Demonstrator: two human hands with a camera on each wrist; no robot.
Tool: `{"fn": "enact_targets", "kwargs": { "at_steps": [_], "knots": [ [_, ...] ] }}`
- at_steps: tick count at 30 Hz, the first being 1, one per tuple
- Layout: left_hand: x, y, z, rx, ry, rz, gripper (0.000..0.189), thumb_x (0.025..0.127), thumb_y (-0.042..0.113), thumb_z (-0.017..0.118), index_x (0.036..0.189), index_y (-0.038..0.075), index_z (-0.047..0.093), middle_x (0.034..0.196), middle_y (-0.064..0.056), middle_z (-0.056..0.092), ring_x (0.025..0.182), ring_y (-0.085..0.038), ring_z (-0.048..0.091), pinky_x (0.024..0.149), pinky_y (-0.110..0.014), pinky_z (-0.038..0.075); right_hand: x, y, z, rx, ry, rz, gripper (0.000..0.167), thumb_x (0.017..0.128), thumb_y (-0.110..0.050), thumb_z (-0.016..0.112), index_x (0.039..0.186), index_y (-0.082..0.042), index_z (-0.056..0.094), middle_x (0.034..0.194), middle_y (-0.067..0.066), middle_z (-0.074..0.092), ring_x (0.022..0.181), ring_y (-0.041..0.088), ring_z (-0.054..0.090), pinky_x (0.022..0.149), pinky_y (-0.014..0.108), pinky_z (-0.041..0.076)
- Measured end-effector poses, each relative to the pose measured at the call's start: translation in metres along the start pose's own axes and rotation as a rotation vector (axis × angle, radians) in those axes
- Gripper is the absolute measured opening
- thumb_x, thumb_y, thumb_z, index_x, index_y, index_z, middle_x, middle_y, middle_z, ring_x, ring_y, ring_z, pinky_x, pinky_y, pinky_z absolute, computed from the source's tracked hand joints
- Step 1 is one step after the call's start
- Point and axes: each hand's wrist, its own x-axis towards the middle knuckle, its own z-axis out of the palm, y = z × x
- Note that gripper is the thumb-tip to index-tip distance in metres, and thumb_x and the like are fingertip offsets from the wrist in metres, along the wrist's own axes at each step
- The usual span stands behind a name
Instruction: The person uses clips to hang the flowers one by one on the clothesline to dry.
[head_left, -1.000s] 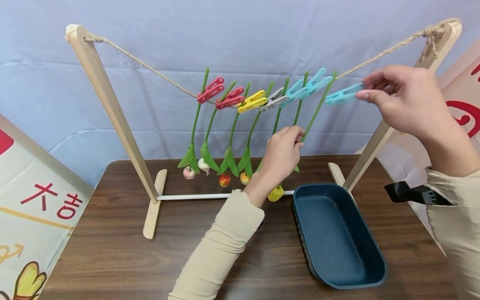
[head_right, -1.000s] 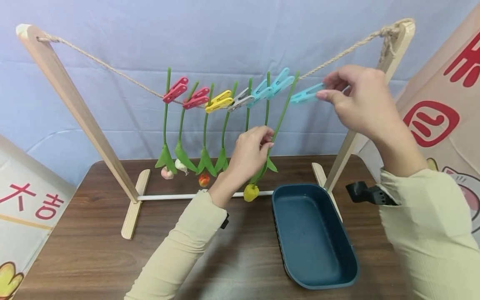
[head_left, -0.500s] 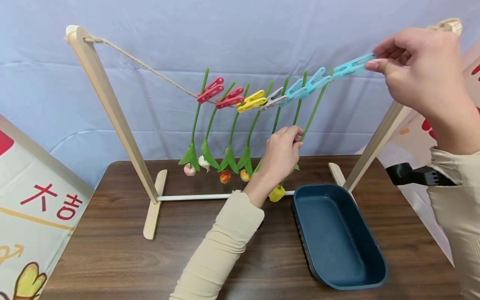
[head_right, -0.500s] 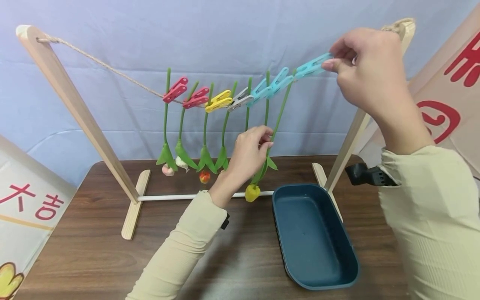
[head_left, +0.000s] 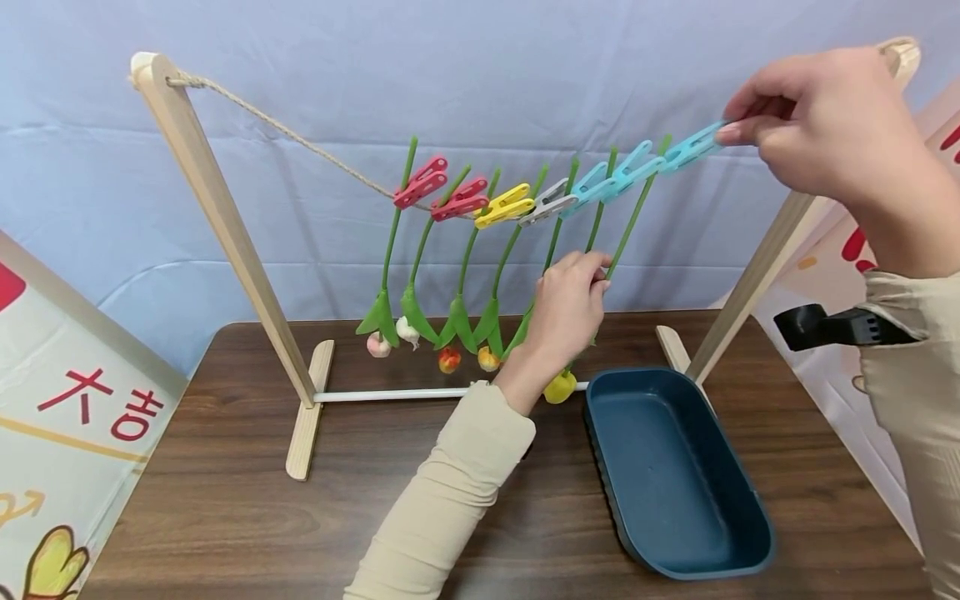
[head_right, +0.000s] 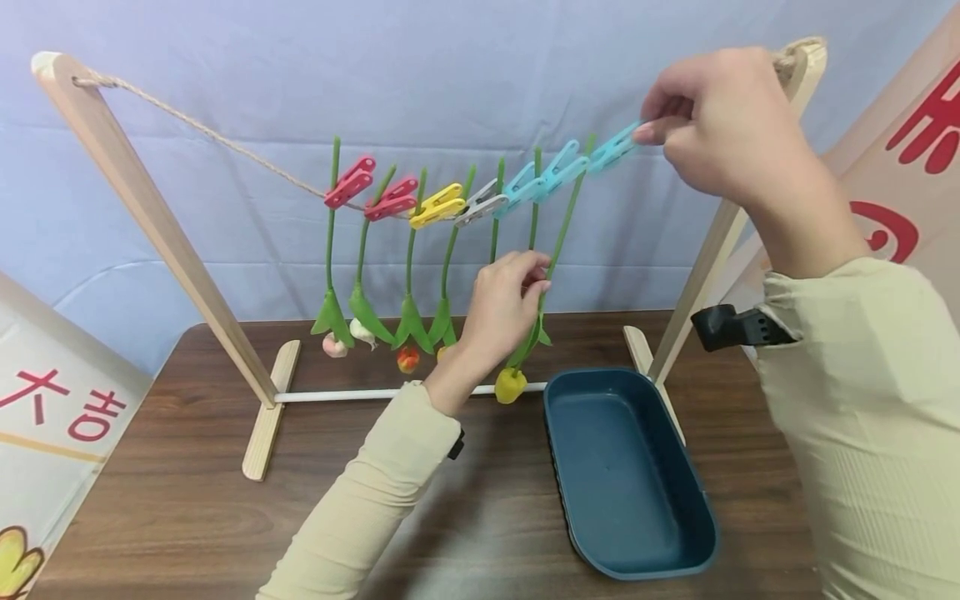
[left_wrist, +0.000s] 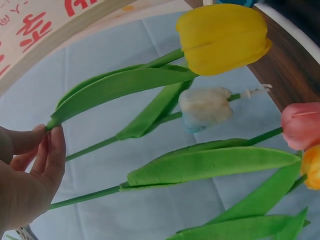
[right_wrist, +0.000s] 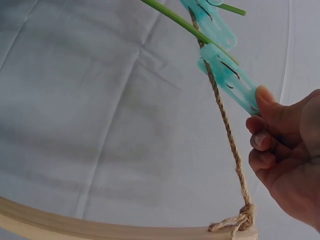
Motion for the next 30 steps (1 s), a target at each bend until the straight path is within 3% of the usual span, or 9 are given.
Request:
{"fn": "enact_targets", "kwargs": {
  "at_steps": [3, 6, 12, 20, 26, 30],
  "knots": [
    [0.0, 0.002, 0.001, 0.0, 0.012, 0.012, 0.021, 0.089, 0.008, 0.059, 0.108, 0.005, 0.065, 0.094, -0.005, 0.063, 0.085, -0.014, 0.06, 0.073, -0.019, 0.044, 0.005, 0.008, 0.004, 0.003, -0.035, 0.003, 0.015, 0.086, -0.011, 0.06, 0.087, 0.002, 0.068, 0.064, -0.012, 0.057, 0.056, 0.0, 0.042, 0.053, 0.022, 0.033],
    [0.001, 0.004, 0.001, 0.009, 0.012, 0.028, 0.024, 0.088, 0.007, 0.059, 0.111, 0.003, 0.065, 0.097, -0.006, 0.064, 0.086, -0.015, 0.061, 0.075, -0.019, 0.045, 0.009, 0.014, 0.01, 0.014, -0.05, 0.014, 0.013, 0.086, -0.011, 0.061, 0.085, 0.0, 0.068, 0.068, 0.007, 0.062, 0.055, 0.005, 0.043, 0.051, 0.026, 0.034],
    [0.001, 0.006, 0.0, 0.066, 0.002, 0.041, 0.025, 0.088, 0.007, 0.06, 0.112, 0.006, 0.066, 0.097, -0.004, 0.064, 0.086, -0.015, 0.062, 0.076, -0.02, 0.046, 0.007, 0.002, 0.009, 0.029, -0.094, 0.038, 0.016, 0.086, -0.014, 0.062, 0.087, 0.002, 0.067, 0.065, 0.005, 0.061, 0.053, 0.001, 0.042, 0.052, 0.023, 0.032],
    [0.002, 0.003, 0.0, 0.032, 0.02, 0.057, 0.024, 0.087, 0.009, 0.061, 0.111, 0.005, 0.066, 0.093, -0.005, 0.064, 0.082, -0.015, 0.062, 0.073, -0.02, 0.047, -0.001, -0.011, 0.004, 0.032, -0.138, 0.119, 0.029, 0.09, -0.018, 0.056, 0.104, 0.007, 0.063, 0.086, 0.019, 0.06, 0.058, 0.004, 0.04, 0.056, 0.025, 0.031],
    [0.003, 0.002, 0.001, 0.017, 0.021, 0.029, 0.024, 0.087, 0.01, 0.061, 0.11, 0.005, 0.066, 0.093, -0.004, 0.064, 0.083, -0.014, 0.061, 0.075, -0.019, 0.045, -0.006, -0.013, 0.008, 0.084, -0.112, 0.14, 0.034, 0.091, -0.02, 0.054, 0.112, 0.006, 0.061, 0.088, 0.016, 0.057, 0.061, 0.007, 0.04, 0.056, 0.024, 0.03],
    [0.003, 0.001, 0.001, 0.007, 0.018, 0.015, 0.024, 0.088, 0.009, 0.06, 0.111, 0.005, 0.065, 0.095, -0.004, 0.064, 0.085, -0.013, 0.061, 0.074, -0.016, 0.044, -0.007, -0.013, 0.011, 0.122, -0.081, 0.138, 0.034, 0.09, -0.021, 0.056, 0.113, 0.004, 0.062, 0.077, 0.001, 0.055, 0.059, 0.001, 0.04, 0.057, 0.023, 0.03]
  ]
}}
